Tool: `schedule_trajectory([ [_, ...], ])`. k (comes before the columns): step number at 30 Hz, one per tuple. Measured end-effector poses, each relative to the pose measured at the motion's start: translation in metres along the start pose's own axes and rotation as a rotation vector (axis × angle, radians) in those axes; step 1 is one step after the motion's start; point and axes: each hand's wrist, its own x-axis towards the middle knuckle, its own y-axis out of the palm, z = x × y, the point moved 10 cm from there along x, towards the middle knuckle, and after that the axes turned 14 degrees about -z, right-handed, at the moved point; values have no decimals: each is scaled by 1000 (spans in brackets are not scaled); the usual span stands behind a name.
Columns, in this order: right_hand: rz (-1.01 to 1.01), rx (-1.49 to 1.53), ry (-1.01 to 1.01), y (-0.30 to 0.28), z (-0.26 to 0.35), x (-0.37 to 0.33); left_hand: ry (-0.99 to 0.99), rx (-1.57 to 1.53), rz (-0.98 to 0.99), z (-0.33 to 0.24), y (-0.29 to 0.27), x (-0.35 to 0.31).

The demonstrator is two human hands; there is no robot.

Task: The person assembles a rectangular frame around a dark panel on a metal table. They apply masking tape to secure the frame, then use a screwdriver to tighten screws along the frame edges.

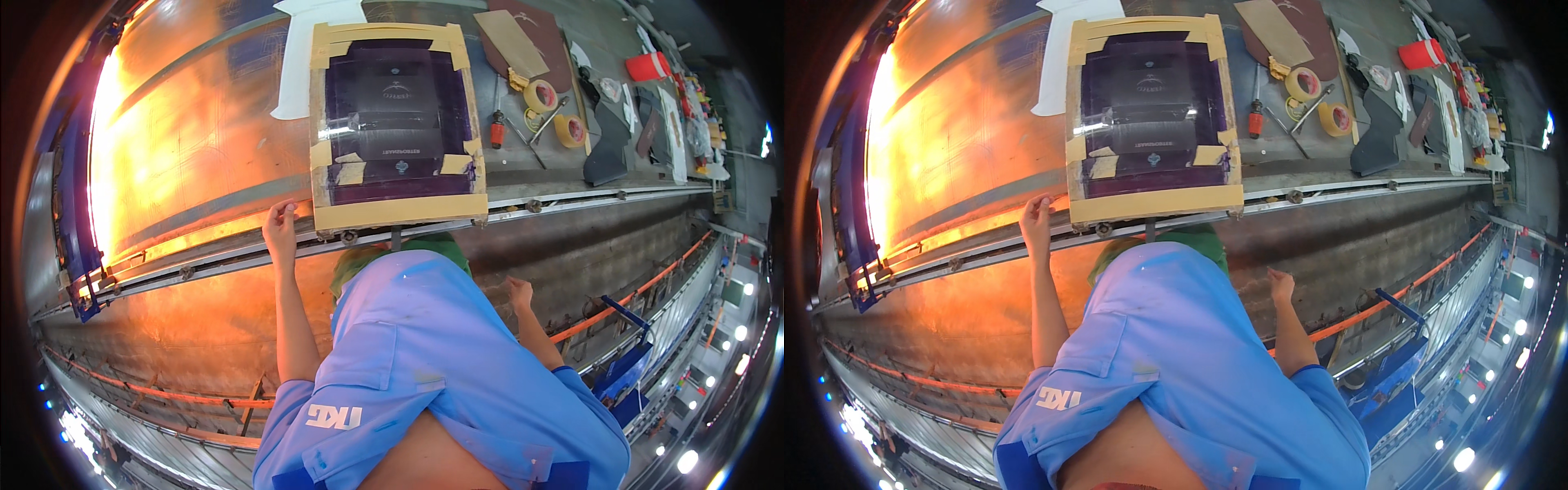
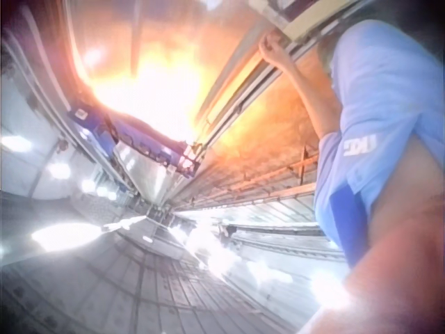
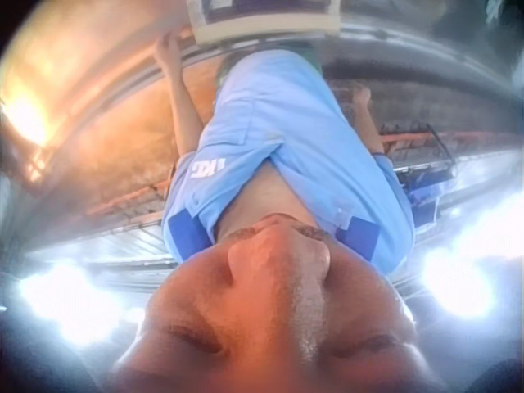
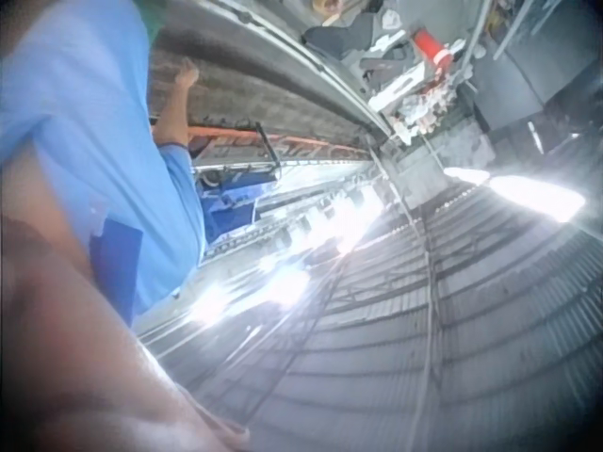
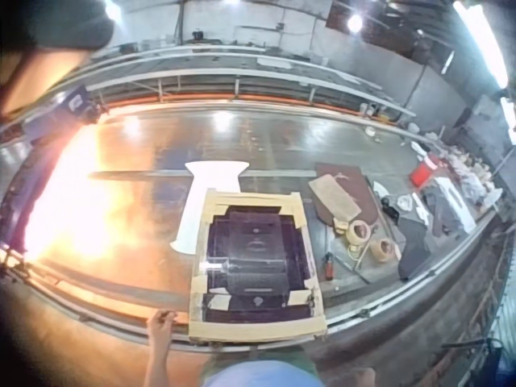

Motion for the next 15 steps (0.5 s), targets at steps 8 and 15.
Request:
schedule_trajectory([
  [8,-2,21,242,-25,57,-10,54,64,-98,33,-21,3],
  [15,-173,-96,-205,-14,67,5,21,-19,-102,42,-24,0],
])
